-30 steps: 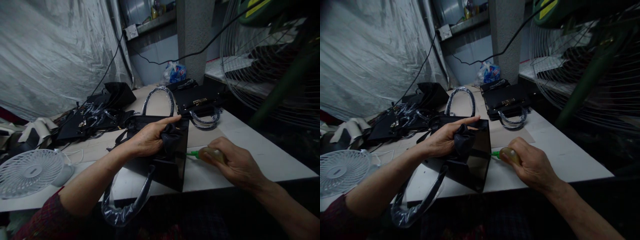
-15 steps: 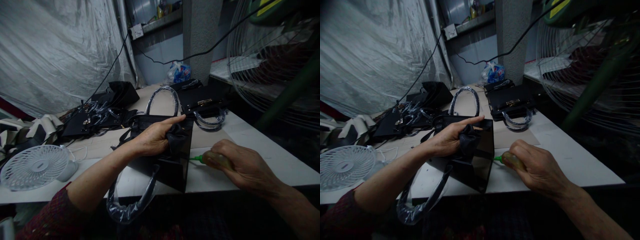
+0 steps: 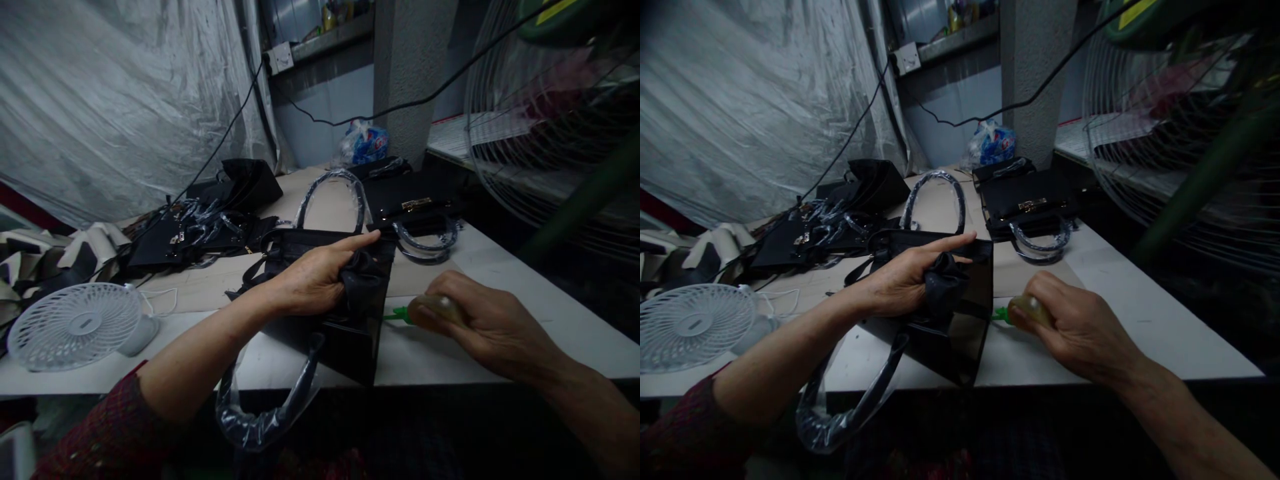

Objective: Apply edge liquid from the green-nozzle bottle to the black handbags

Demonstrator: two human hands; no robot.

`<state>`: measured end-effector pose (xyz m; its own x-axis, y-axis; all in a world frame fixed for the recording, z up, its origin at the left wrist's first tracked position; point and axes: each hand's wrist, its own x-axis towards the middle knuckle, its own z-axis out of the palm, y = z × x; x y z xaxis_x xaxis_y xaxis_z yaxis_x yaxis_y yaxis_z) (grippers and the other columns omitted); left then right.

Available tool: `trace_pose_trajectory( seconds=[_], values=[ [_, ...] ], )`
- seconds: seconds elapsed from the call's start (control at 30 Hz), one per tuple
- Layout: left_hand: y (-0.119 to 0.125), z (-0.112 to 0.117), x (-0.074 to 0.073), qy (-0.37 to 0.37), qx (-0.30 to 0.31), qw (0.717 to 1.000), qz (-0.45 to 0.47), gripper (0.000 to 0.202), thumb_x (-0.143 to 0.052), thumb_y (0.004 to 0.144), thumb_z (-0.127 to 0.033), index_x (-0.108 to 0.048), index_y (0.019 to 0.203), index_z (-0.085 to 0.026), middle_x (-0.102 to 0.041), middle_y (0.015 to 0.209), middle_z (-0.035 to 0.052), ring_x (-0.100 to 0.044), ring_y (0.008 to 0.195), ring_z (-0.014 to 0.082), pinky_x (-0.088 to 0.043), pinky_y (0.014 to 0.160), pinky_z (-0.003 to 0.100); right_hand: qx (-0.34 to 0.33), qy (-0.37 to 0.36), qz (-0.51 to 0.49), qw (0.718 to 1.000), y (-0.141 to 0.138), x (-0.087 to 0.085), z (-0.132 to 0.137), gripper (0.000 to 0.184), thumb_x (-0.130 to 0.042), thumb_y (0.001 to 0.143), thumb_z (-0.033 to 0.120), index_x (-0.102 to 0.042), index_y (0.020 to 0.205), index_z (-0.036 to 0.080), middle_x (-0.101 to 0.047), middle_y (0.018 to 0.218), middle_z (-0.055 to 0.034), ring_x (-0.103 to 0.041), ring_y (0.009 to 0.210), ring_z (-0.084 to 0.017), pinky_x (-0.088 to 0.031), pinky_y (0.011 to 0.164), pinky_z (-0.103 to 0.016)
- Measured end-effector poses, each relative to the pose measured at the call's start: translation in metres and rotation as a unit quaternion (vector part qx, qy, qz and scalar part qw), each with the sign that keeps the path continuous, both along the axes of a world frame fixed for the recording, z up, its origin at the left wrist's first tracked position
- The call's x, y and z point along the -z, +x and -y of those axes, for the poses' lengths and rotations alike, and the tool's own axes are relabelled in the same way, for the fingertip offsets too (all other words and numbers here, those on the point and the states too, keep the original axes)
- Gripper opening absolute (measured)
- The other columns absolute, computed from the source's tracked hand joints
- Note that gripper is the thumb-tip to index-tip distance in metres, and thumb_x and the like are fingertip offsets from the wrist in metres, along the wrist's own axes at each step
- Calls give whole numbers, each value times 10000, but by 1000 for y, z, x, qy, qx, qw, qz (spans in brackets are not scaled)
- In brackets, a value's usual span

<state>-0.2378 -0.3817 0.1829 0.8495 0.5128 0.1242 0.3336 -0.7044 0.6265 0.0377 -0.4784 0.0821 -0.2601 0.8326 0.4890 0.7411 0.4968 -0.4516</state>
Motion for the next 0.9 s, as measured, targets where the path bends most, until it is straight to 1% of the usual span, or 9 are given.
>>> trace_pose_trajectory(
  seconds=[0.1, 0.2, 0.3, 0.37, 0.43, 0.5, 0.63, 0.77, 0.9],
  values=[
    [-1, 1, -1, 3, -6, 1000, 3, 423, -578, 990, -189, -680, 1400, -183, -458, 1687, 92, -527, 1501, 233, -410, 1273, 372, -9, 12, -37, 999, 1, 0, 2, 237, -479, 1120, 413, -573, 948, 280, -638, 838, -9, -626, 637, -194, -465, 588, -347],
    [-1, 1, -1, 9, 3, 1000, 3, 430, -571, 986, -180, -681, 1401, -173, -449, 1689, 109, -517, 1509, 229, -407, 1271, 365, -7, 20, -54, 998, -1, 3, 7, 170, -511, 1105, 382, -588, 995, 277, -656, 882, -17, -634, 670, -196, -466, 598, -339],
    [-2, 2, -1, 16, 8, 1000, 2, 434, -566, 991, -202, -675, 1409, -153, -445, 1686, 136, -504, 1519, 237, -400, 1277, 381, -35, -14, -62, 997, -3, 7, 12, 175, -538, 1096, 371, -592, 976, 256, -657, 866, -17, -638, 668, -187, -480, 586, -313],
    [-3, 3, -1, 16, 11, 1000, 3, 425, -573, 989, -209, -685, 1395, -155, -442, 1688, 136, -505, 1518, 243, -406, 1274, 389, -59, -43, -68, 995, -5, 7, 16, 200, -555, 1096, 379, -597, 950, 249, -654, 848, -11, -641, 662, -181, -488, 580, -302],
    [-4, 4, 0, 13, 10, 1000, 7, 417, -595, 977, -201, -698, 1380, -180, -441, 1692, 121, -518, 1508, 248, -421, 1266, 397, -63, -31, -80, 994, -5, 7, 18, 222, -570, 1095, 401, -606, 937, 249, -655, 849, -13, -649, 673, -185, -494, 587, -303],
    [-5, 5, 1, 8, 5, 1000, 12, 418, -613, 968, -200, -703, 1377, -203, -446, 1692, 111, -529, 1500, 254, -438, 1256, 406, -53, -3, -98, 994, -5, 8, 20, 195, -585, 1089, 392, -621, 959, 251, -663, 861, -18, -655, 686, -190, -498, 596, -305],
    [-7, 7, 1, 5, 7, 1000, 14, 414, -612, 967, -197, -710, 1369, -201, -434, 1700, 113, -532, 1496, 264, -449, 1247, 397, -86, -39, -99, 991, -2, 14, 23, 103, -588, 1083, 318, -633, 1014, 257, -673, 880, -12, -667, 704, -183, -517, 601, -293],
    [-7, 8, 0, 2, 3, 1000, 13, 420, -607, 975, -209, -700, 1385, -202, -440, 1698, 107, -550, 1482, 260, -445, 1251, 389, -50, 4, -105, 993, -2, 20, 27, 97, -602, 1084, 355, -620, 1049, 266, -682, 933, -28, -679, 740, -204, -521, 612, -314],
    [-8, 8, 1, 6, 13, 1000, 14, 413, -595, 990, -231, -696, 1387, -179, -435, 1700, 121, -539, 1492, 258, -452, 1247, 387, -100, -43, -111, 988, -6, 20, 33, 100, -555, 1092, 294, -636, 1044, 261, -671, 905, -20, -667, 716, -179, -525, 606, -298]
  ],
)
